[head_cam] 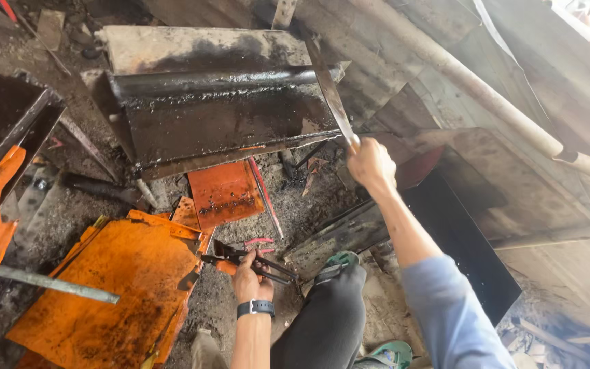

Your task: The person picks up orange plastic pipe sections from a pile, submerges them in a black liquid bath, and uses pliers to manipulate and remove them. The person then places the treated sections onto a metal surface.

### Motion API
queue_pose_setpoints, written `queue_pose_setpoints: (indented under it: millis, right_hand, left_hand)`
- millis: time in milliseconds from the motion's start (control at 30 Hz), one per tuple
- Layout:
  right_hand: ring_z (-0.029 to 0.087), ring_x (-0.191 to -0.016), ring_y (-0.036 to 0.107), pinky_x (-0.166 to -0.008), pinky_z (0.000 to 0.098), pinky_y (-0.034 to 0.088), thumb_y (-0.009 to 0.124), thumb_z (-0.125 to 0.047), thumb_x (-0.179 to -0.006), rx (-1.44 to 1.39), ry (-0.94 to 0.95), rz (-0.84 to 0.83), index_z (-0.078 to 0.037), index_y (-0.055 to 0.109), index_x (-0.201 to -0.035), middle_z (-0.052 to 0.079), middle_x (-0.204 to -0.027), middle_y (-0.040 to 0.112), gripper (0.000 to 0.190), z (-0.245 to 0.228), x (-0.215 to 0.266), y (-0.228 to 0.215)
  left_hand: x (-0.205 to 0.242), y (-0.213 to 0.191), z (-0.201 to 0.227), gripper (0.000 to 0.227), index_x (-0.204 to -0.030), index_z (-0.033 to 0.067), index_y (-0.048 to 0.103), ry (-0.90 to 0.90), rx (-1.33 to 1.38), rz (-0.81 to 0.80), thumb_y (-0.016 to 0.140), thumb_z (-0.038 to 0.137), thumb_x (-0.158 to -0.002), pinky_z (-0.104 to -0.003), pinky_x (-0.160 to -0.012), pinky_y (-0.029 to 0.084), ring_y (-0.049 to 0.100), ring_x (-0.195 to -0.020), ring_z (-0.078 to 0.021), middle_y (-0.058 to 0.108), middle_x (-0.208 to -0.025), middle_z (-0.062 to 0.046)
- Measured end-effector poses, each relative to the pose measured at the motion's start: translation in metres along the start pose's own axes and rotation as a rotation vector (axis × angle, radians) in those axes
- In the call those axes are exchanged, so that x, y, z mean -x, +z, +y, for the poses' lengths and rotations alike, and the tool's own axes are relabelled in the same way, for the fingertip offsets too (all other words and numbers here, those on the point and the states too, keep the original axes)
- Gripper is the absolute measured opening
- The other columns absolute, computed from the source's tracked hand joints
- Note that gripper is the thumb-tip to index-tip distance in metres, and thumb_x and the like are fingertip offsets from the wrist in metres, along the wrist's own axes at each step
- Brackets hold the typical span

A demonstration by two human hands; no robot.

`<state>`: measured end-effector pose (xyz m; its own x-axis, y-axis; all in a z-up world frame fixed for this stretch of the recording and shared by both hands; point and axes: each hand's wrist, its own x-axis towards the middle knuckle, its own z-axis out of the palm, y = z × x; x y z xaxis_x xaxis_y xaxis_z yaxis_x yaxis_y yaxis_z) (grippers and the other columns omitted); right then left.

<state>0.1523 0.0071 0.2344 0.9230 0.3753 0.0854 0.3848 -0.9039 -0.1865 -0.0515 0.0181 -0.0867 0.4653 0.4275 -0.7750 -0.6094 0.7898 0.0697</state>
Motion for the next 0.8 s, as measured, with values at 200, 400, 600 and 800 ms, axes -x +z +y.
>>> queue_pose_setpoints:
  millis: [200, 400, 600, 800]
  right_hand:
    - [0.039, -0.102, 0.073, -0.09, 0.0509, 0.057, 0.076, -0.03, -0.091, 0.1, -0.103, -0.011, -0.004, 0.072, -0.111, 0.02, -0.11, 0.075, 0.033, -0.025, -0.079, 0.028]
    - [0.039, -0.104, 0.069, -0.097, 0.0616, 0.042, 0.084, -0.03, -0.084, 0.179, -0.325, 0.147, -0.003, 0.057, -0.122, 0.016, -0.106, 0.071, 0.055, -0.036, -0.125, 0.059]
    - [0.048, -0.118, 0.053, -0.093, 0.0638, 0.039, 0.086, -0.033, -0.082, 0.076, -0.724, 0.376, 0.002, 0.051, -0.135, 0.03, -0.125, 0.055, 0.072, -0.035, -0.027, 0.032]
    - [0.04, -0.139, 0.046, -0.11, 0.0487, 0.038, 0.086, -0.025, -0.081, -0.401, -1.056, -1.008, 0.008, 0.021, -0.155, 0.032, -0.147, 0.048, 0.104, -0.034, 0.151, 0.053]
  left_hand:
    - [0.013, 0.006, 0.004, 0.004, -0.094, 0.0035, 0.069, -0.007, -0.019, 0.019, 0.07, 0.005, -0.09, -0.026, -0.055, 0.043, 0.059, -0.065, -0.0115, 0.071, -0.081, -0.005]
    - [0.035, 0.022, 0.012, 0.005, -0.093, 0.0023, 0.07, -0.028, -0.055, 0.053, 0.071, 0.006, -0.09, -0.025, -0.054, 0.042, 0.063, -0.067, -0.0118, 0.07, -0.081, -0.006]
    - [0.07, 0.049, 0.025, 0.025, -0.111, 0.0067, 0.059, 0.11, -0.126, -0.015, 0.073, 0.007, -0.091, -0.026, -0.051, 0.043, 0.06, -0.066, -0.011, 0.069, -0.084, -0.005]
    - [0.099, 0.062, 0.042, 0.048, -0.128, 0.0209, 0.048, 0.49, -0.128, -0.163, 0.071, 0.02, -0.087, -0.03, -0.059, 0.057, 0.065, -0.07, -0.0132, 0.066, -0.088, -0.003]
